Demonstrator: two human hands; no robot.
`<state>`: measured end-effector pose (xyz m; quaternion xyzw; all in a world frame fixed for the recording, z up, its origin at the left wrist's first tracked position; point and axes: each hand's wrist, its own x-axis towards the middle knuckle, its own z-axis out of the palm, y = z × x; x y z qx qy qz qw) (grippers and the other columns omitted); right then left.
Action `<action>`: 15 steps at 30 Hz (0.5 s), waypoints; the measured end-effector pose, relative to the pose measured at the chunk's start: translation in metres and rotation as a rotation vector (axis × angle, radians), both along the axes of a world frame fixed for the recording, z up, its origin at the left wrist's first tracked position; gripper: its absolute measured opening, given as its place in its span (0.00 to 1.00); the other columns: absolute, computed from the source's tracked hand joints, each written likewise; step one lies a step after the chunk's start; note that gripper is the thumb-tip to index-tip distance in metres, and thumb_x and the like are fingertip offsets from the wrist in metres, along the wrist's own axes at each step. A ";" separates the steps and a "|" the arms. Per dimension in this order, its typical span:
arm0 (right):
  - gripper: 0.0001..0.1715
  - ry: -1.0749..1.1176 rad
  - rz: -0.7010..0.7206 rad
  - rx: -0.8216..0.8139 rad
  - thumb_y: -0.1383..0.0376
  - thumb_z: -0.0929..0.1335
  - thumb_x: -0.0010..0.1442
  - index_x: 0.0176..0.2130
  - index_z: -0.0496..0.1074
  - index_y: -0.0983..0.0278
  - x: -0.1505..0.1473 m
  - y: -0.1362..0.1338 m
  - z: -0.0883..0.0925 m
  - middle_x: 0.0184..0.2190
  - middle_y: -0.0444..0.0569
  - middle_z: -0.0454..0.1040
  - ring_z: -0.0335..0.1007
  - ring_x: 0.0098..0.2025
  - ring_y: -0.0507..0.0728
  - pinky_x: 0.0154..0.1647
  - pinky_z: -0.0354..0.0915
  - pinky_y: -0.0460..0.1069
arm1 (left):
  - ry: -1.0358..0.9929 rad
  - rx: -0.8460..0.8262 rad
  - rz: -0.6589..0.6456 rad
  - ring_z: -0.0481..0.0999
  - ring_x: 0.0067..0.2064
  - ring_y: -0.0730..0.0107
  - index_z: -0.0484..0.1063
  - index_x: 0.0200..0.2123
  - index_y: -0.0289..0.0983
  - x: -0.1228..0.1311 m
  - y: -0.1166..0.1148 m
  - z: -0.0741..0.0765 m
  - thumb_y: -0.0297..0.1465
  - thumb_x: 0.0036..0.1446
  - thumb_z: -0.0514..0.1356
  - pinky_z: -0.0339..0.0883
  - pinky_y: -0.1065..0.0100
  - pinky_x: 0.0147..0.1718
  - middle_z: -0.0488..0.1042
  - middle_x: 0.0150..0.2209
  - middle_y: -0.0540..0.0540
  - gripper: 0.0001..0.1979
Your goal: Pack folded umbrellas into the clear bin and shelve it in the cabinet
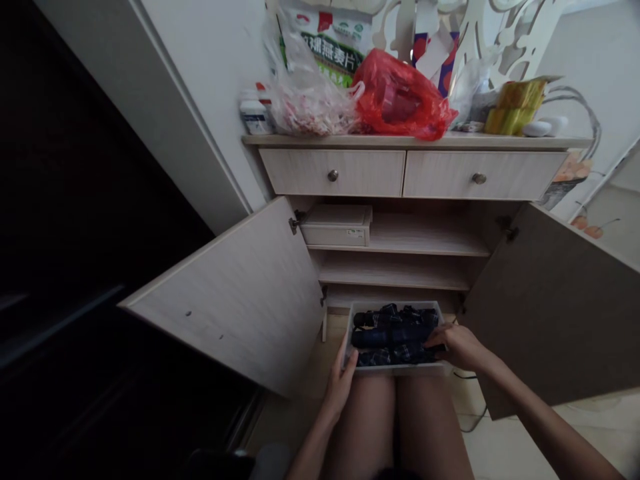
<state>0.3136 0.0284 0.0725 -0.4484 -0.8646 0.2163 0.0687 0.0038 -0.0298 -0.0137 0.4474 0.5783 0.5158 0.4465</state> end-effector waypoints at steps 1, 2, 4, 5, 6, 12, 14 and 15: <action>0.22 -0.050 0.000 0.036 0.73 0.71 0.51 0.43 0.82 0.51 -0.002 0.000 -0.004 0.43 0.47 0.81 0.76 0.48 0.63 0.51 0.66 0.54 | -0.001 0.000 0.001 0.52 0.71 0.51 0.63 0.65 0.42 0.000 0.000 0.000 0.60 0.52 0.58 0.44 0.51 0.69 0.61 0.68 0.41 0.43; 0.21 -0.075 0.005 0.055 0.73 0.71 0.51 0.42 0.82 0.51 -0.002 0.000 -0.008 0.42 0.47 0.81 0.76 0.48 0.64 0.53 0.65 0.55 | 0.001 -0.001 -0.001 0.52 0.71 0.51 0.62 0.65 0.42 0.000 0.000 0.000 0.60 0.52 0.58 0.44 0.52 0.69 0.60 0.68 0.40 0.44; 0.17 -0.022 0.030 0.038 0.70 0.72 0.53 0.41 0.83 0.52 0.003 0.001 -0.016 0.42 0.46 0.81 0.76 0.47 0.63 0.53 0.65 0.56 | 0.009 -0.006 -0.004 0.51 0.71 0.51 0.62 0.66 0.41 -0.001 0.000 0.002 0.61 0.51 0.57 0.44 0.53 0.69 0.59 0.68 0.40 0.45; 0.15 0.056 0.035 0.012 0.67 0.72 0.55 0.42 0.82 0.52 0.007 0.001 -0.020 0.43 0.47 0.81 0.75 0.47 0.63 0.53 0.65 0.55 | 0.015 -0.009 -0.007 0.51 0.71 0.51 0.61 0.66 0.41 -0.002 0.000 0.002 0.61 0.51 0.57 0.43 0.53 0.70 0.58 0.69 0.40 0.45; 0.13 0.163 0.006 -0.007 0.62 0.71 0.57 0.43 0.82 0.53 0.012 0.002 -0.025 0.44 0.49 0.81 0.75 0.47 0.62 0.52 0.66 0.55 | 0.021 -0.010 -0.011 0.50 0.71 0.51 0.61 0.66 0.41 -0.003 0.000 0.004 0.61 0.51 0.57 0.43 0.53 0.70 0.57 0.69 0.40 0.46; 0.45 0.806 -0.841 -0.128 0.33 0.65 0.54 0.56 0.74 0.60 0.019 -0.008 -0.075 0.56 0.57 0.73 0.66 0.60 0.68 0.61 0.62 0.61 | 0.059 -0.015 -0.047 0.49 0.72 0.51 0.60 0.67 0.41 0.000 -0.001 0.001 0.60 0.54 0.55 0.43 0.52 0.70 0.57 0.69 0.41 0.44; 0.50 0.936 -0.833 -0.392 0.31 0.65 0.52 0.60 0.71 0.58 0.012 -0.014 -0.088 0.62 0.54 0.68 0.58 0.67 0.66 0.66 0.55 0.61 | 0.087 -0.014 -0.043 0.50 0.71 0.52 0.60 0.67 0.41 0.000 -0.003 -0.006 0.59 0.56 0.54 0.45 0.52 0.69 0.58 0.69 0.41 0.43; 0.51 0.984 -0.790 -0.495 0.31 0.65 0.51 0.61 0.70 0.57 0.009 -0.016 -0.092 0.64 0.52 0.65 0.54 0.69 0.65 0.68 0.52 0.60 | 0.115 -0.007 -0.037 0.51 0.71 0.53 0.60 0.67 0.41 -0.002 -0.003 -0.008 0.59 0.56 0.53 0.46 0.53 0.69 0.58 0.69 0.41 0.42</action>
